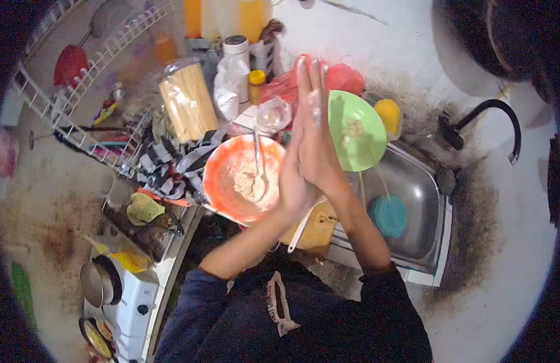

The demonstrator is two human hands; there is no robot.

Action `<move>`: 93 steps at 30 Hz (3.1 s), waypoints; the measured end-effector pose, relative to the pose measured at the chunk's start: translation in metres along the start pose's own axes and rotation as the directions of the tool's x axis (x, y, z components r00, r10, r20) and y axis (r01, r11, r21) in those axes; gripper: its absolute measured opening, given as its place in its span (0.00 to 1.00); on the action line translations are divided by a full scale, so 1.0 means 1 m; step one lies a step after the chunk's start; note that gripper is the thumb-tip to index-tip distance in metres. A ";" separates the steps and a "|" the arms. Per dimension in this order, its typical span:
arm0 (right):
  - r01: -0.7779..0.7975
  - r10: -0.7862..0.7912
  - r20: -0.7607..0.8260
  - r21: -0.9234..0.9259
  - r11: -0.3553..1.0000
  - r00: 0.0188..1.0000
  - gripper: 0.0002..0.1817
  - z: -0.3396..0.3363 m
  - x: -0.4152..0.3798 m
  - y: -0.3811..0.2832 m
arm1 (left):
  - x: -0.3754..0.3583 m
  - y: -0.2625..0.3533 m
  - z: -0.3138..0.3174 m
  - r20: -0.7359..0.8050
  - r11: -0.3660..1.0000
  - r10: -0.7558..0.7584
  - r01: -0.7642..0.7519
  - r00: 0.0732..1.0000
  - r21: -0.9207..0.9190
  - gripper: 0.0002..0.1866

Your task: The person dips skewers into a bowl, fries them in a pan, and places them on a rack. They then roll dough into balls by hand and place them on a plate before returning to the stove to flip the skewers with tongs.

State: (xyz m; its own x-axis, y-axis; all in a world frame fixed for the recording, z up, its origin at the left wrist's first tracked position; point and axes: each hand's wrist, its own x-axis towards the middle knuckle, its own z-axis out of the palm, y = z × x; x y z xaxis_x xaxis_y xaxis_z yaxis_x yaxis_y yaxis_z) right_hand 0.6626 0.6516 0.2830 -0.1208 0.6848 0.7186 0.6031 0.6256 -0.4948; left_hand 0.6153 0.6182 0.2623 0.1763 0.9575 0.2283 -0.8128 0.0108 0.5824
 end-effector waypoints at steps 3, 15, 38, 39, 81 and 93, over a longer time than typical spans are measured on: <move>0.045 -0.050 0.059 0.086 0.995 0.997 0.31 0.035 -0.023 -0.039 | -0.033 -0.008 -0.073 0.060 0.965 0.205 -0.212 0.977 0.154 0.27; -0.530 0.010 0.858 0.308 0.790 0.513 0.31 0.229 -0.168 -0.062 | -0.233 0.043 -0.203 -0.558 0.994 -0.110 0.089 0.823 -0.065 0.27; -0.064 0.104 0.389 -0.115 0.991 0.915 0.47 0.427 -0.273 -0.087 | -0.601 0.122 -0.295 -0.886 0.911 0.392 0.032 0.248 0.412 0.21; -0.140 0.114 0.394 0.037 0.990 0.912 0.44 0.420 -0.269 -0.093 | -0.610 0.124 -0.295 -0.886 0.911 0.393 0.029 0.246 0.411 0.21; 0.470 -0.379 0.809 0.575 0.670 -0.450 0.33 0.646 -0.286 -0.751 | -0.918 0.301 -0.264 -0.783 0.796 0.523 -0.135 -0.337 0.590 0.22; 0.509 -0.221 0.889 0.417 0.753 -0.402 0.30 0.634 -0.299 -0.751 | -0.973 0.323 -0.281 -0.751 0.770 0.596 -0.060 -0.285 0.635 0.20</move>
State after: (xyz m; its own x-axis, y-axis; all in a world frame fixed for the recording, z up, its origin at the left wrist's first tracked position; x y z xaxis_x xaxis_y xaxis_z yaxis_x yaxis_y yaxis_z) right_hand -0.2544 0.2140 0.1298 -0.7856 -0.0813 -0.6134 0.0632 0.9756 -0.2103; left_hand 0.0253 -0.2285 0.0092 -0.9515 -0.0500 -0.3035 -0.2845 -0.2321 0.9301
